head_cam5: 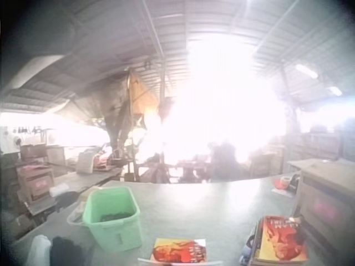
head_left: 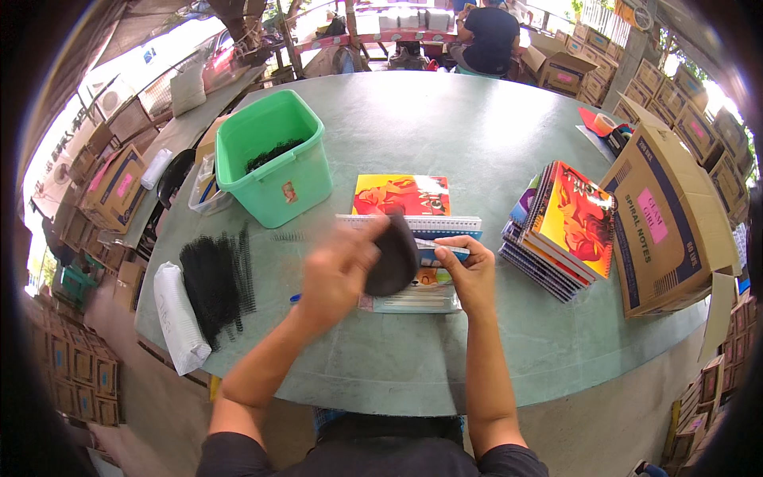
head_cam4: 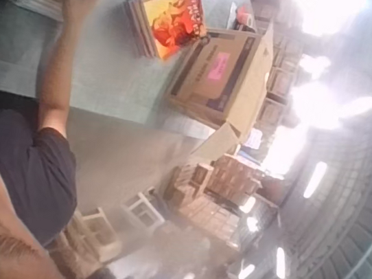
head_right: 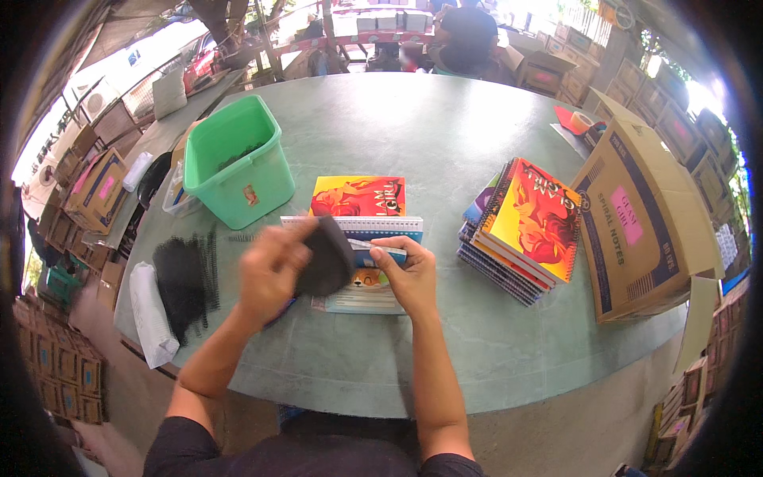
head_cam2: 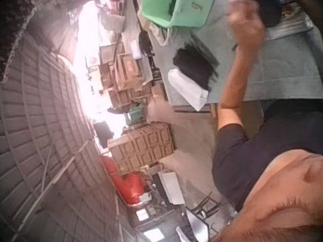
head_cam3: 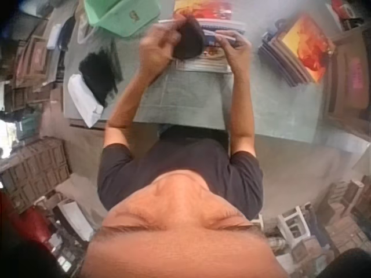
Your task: The person threads a black plastic spiral spine through the holes of several notebooks, using pliers to cut the excess spine and crimp the ends.
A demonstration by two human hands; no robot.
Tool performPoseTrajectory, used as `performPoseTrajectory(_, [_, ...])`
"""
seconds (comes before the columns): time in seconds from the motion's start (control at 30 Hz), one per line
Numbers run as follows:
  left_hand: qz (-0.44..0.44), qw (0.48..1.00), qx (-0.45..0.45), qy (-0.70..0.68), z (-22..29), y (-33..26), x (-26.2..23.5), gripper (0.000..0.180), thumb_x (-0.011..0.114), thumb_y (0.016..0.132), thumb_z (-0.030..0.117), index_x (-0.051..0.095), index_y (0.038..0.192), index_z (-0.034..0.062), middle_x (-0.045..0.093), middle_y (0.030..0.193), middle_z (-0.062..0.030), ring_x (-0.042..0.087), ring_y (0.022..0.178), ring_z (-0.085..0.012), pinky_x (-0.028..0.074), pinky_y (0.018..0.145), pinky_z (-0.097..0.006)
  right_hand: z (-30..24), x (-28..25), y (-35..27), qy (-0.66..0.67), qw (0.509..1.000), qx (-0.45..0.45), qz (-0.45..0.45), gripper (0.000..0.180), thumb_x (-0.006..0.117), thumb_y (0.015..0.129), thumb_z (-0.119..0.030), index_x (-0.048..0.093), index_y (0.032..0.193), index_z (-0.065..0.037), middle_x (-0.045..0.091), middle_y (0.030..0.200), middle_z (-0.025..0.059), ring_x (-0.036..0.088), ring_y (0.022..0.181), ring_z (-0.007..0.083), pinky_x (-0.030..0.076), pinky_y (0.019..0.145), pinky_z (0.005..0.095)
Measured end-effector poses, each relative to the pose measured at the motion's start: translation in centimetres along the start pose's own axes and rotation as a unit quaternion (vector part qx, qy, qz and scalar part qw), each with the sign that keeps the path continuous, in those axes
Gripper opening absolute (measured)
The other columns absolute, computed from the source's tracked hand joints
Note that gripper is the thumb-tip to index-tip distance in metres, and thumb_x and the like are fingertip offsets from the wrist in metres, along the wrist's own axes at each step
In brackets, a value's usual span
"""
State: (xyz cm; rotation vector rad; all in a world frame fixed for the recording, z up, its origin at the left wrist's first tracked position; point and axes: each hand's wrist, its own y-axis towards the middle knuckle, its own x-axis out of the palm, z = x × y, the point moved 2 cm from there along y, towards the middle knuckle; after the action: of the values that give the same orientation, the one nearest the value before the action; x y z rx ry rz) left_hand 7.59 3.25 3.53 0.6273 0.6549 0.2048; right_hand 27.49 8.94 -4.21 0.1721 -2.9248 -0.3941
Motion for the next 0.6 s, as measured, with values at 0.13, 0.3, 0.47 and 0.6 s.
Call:
performPoseTrajectory(0.13, [-0.171,0.984,0.027,-0.033,0.4,-1.3,1.3,0.033,0.061,0.083,0.007,0.060,0.116,0.0058,0.060,0.094,-0.0161,0.060,0.083,-0.0309,0.050,0.075,-0.036,-0.6,0.0,0.1,0.026,0.999,-0.017,-0.005,0.017,0.071,0.080,-0.007,0.065,0.094,0.000,0.067,0.092,0.0098,0.062,0.085,0.0131,0.049,0.074,0.0256])
performPoseTrajectory(0.3, [-0.379,0.920,-0.097,-0.012,-3.8,-8.1,4.4,0.033,0.062,0.085,0.018,0.056,0.115,0.0044,0.060,0.105,-0.0154,0.057,0.097,-0.0330,0.045,0.087,-0.039,-5.7,2.5,-0.6,-0.395,0.872,-0.287,-0.014,0.021,0.067,0.074,-0.009,0.065,0.094,-0.007,0.066,0.093,0.0075,0.061,0.087,0.0228,0.043,0.082,0.0347])
performPoseTrajectory(0.47, [-0.149,0.973,0.103,0.143,-2.9,-6.6,3.0,0.035,0.065,0.082,0.029,0.060,0.108,0.0078,0.059,0.099,-0.0139,0.057,0.088,-0.0319,0.044,0.081,-0.041,-4.0,4.3,-0.3,-0.460,0.838,-0.291,-0.020,0.020,0.069,0.072,-0.011,0.065,0.092,-0.012,0.063,0.084,0.0018,0.060,0.082,0.0195,0.040,0.076,0.0350])
performPoseTrajectory(0.6, [-0.030,0.971,0.144,0.186,-1.2,-1.1,1.5,0.022,0.067,0.078,0.017,0.063,0.097,0.0059,0.059,0.092,-0.0115,0.057,0.086,-0.0296,0.043,0.078,-0.040,-4.6,4.2,-0.3,-0.465,0.833,-0.295,-0.053,0.020,0.068,0.072,-0.009,0.064,0.091,-0.013,0.062,0.084,0.0003,0.059,0.080,0.0191,0.038,0.075,0.0334])
